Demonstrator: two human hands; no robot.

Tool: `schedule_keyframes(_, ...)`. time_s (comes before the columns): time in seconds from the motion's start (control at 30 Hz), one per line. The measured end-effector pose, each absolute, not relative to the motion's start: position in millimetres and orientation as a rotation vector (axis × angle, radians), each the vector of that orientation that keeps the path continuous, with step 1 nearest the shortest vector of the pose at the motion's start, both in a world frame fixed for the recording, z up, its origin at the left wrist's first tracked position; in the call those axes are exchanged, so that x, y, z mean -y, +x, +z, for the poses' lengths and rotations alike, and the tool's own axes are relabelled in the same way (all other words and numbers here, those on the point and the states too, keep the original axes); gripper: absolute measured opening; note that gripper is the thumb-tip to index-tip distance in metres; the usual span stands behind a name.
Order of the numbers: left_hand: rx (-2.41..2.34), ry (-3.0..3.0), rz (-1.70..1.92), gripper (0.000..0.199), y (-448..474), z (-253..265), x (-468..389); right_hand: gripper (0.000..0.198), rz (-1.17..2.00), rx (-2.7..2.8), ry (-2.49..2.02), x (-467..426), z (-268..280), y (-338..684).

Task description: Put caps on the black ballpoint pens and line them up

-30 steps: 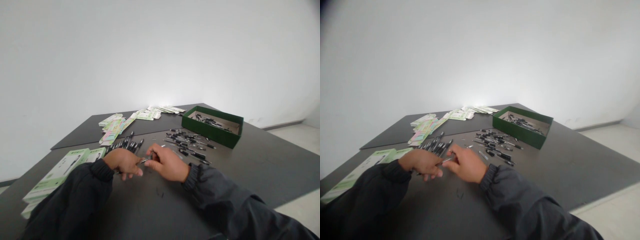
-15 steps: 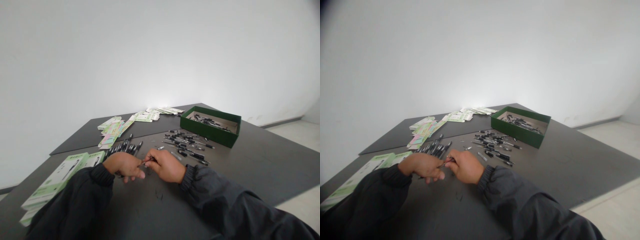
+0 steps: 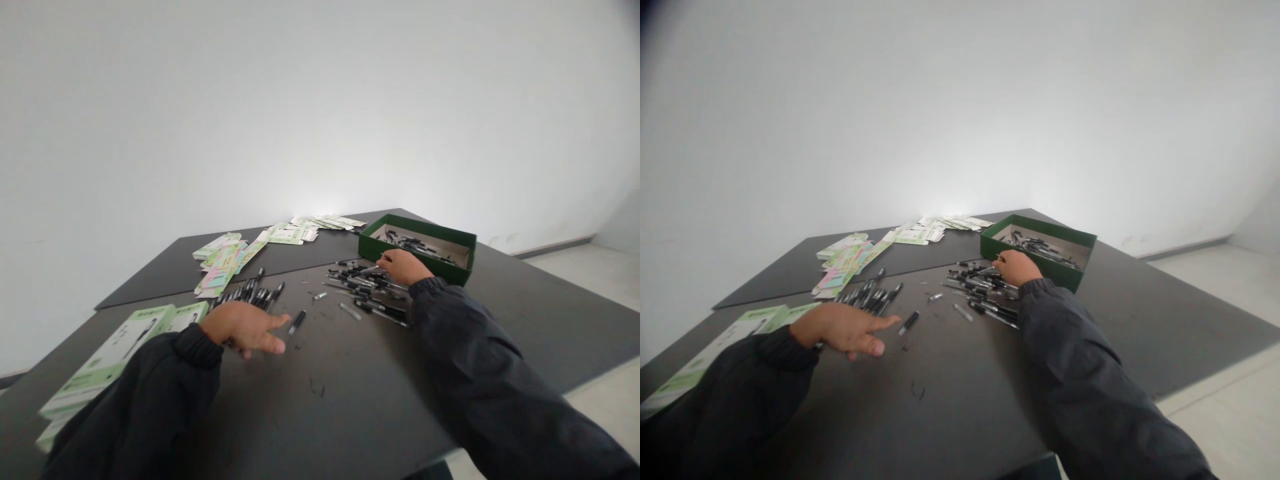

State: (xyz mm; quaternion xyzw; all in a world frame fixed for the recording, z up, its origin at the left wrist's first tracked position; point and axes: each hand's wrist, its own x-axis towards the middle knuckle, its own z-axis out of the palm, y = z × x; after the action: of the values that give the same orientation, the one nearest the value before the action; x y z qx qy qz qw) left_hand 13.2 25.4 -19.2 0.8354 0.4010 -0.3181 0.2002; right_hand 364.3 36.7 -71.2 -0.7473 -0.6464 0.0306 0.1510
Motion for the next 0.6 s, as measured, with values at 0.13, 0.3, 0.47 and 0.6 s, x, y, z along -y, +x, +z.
schedule_keyframes(0.13,-1.129,2.214,-0.929,0.085,13.8,-20.4,-24.0,0.028,0.081,1.811,-2.259,-39.7,-83.3,374.3)
schedule_keyframes(0.3,-1.089,2.179,-0.972,0.081,21.2,-12.0,-16.2,0.031,0.028,1.73,-2.377,-37.9,-82.9,372.6)
schedule_keyframes(0.47,-1.126,2.215,-1.019,0.078,25.7,-11.7,-13.5,0.029,0.063,1.834,-2.287,-30.8,-72.0,354.6)
schedule_keyframes(0.6,-1.153,2.249,-1.024,0.079,25.3,-15.1,-14.9,0.023,0.178,2.052,-2.17,-24.4,-68.1,336.2)
